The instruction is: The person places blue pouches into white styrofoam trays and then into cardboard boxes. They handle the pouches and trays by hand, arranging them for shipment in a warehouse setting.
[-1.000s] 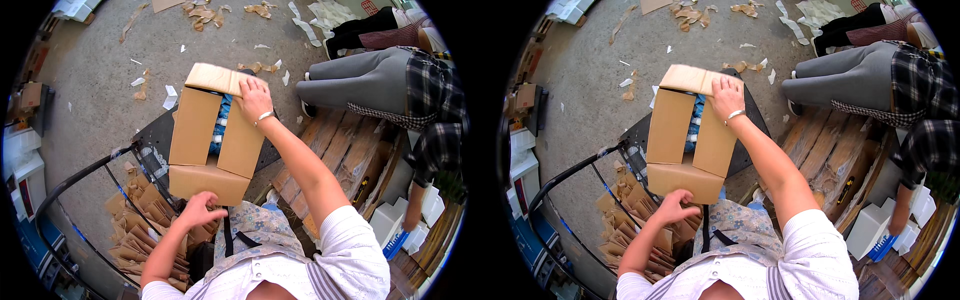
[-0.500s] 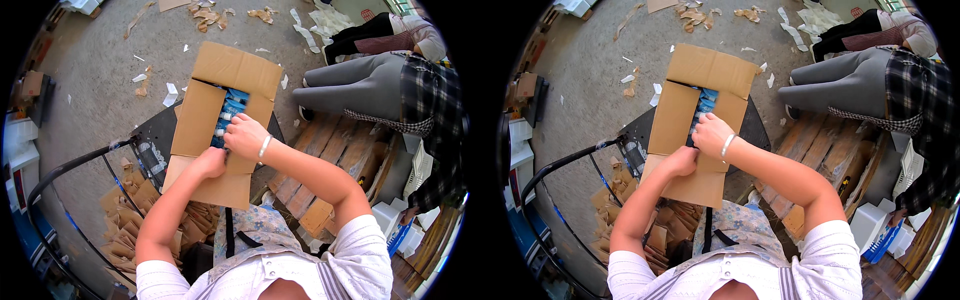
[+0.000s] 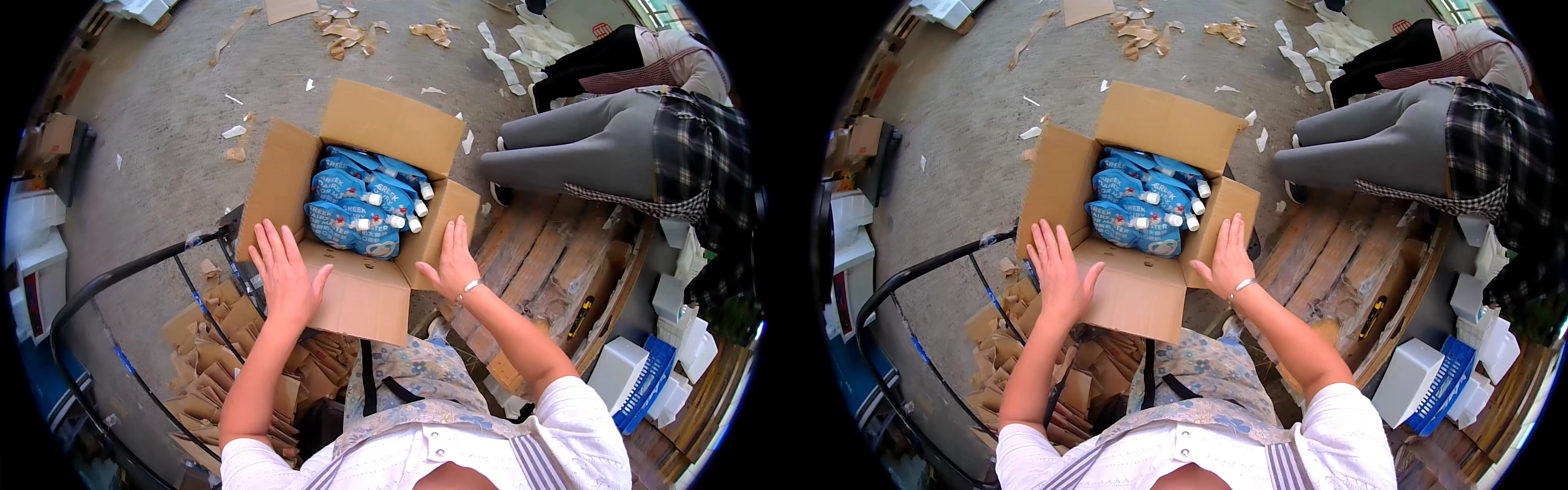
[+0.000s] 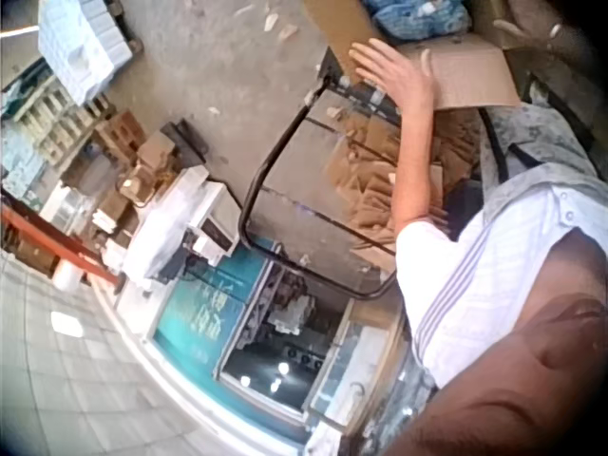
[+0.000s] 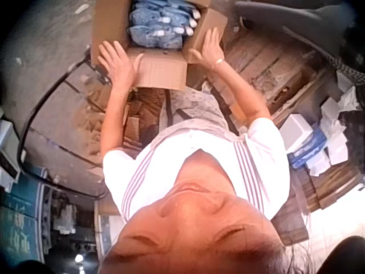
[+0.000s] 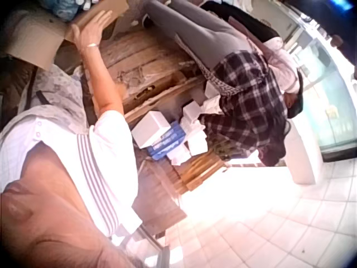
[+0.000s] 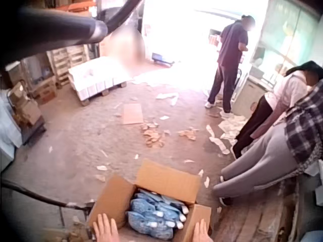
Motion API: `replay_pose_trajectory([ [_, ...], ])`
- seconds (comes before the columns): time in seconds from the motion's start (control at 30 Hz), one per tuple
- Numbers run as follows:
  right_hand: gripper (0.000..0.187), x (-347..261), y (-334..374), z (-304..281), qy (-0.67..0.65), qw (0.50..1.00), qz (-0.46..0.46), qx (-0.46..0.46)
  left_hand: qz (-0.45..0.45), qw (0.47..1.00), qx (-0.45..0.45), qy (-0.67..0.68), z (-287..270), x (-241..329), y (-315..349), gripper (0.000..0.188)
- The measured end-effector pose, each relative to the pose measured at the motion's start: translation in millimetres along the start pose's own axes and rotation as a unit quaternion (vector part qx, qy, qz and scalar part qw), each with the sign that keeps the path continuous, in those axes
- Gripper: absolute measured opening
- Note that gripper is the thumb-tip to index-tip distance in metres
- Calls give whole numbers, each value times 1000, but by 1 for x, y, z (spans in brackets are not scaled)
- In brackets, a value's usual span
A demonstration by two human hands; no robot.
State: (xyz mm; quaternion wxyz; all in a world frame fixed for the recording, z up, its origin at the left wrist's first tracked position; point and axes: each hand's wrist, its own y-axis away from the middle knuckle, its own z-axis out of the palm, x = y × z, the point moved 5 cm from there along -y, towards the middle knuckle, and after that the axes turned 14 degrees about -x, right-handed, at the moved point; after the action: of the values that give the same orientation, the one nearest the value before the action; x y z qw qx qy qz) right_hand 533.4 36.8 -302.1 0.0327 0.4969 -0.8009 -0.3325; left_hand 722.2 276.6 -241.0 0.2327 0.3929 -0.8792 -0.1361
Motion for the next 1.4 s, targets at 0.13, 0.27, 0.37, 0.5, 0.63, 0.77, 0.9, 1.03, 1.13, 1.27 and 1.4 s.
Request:
replay_pose_trajectory([
  [0.13,99,-8,-15,-7,-213,976,-6,-48,-120,983,18,138,31,-64,-53,81],
  [0.27,87,-34,-3,-40,5,999,5,40,-103,973,-8,205,77,-87,-74,41],
  [0.37,63,-95,-37,-68,-98,974,-175,104,-124,974,28,187,80,-86,-72,35],
  [0.5,56,-125,-145,-44,-94,993,-62,-25,-142,973,9,182,66,-68,-70,37],
  [0.63,55,-156,-161,-2,13,994,-73,-82,-146,971,42,184,62,-70,-65,31],
  [0.77,36,-168,-142,36,9,994,-111,12,-150,965,33,214,54,-71,-64,35],
  [0.9,27,-144,-144,7,-10,995,-97,-23,-143,970,25,196,59,-70,-68,31],
  [1.03,25,-153,-78,-74,-96,973,-192,79,-156,972,122,123,59,-75,-52,44],
  [1.13,18,-159,-8,-153,-65,951,-265,144,-62,949,260,166,32,-48,-10,69],
  [1.27,30,-164,116,-209,-1,862,-412,296,149,340,-198,907,-12,58,65,94],
  [1.4,14,-157,242,-195,136,855,-439,243,140,325,-99,930,-53,155,97,97],
])
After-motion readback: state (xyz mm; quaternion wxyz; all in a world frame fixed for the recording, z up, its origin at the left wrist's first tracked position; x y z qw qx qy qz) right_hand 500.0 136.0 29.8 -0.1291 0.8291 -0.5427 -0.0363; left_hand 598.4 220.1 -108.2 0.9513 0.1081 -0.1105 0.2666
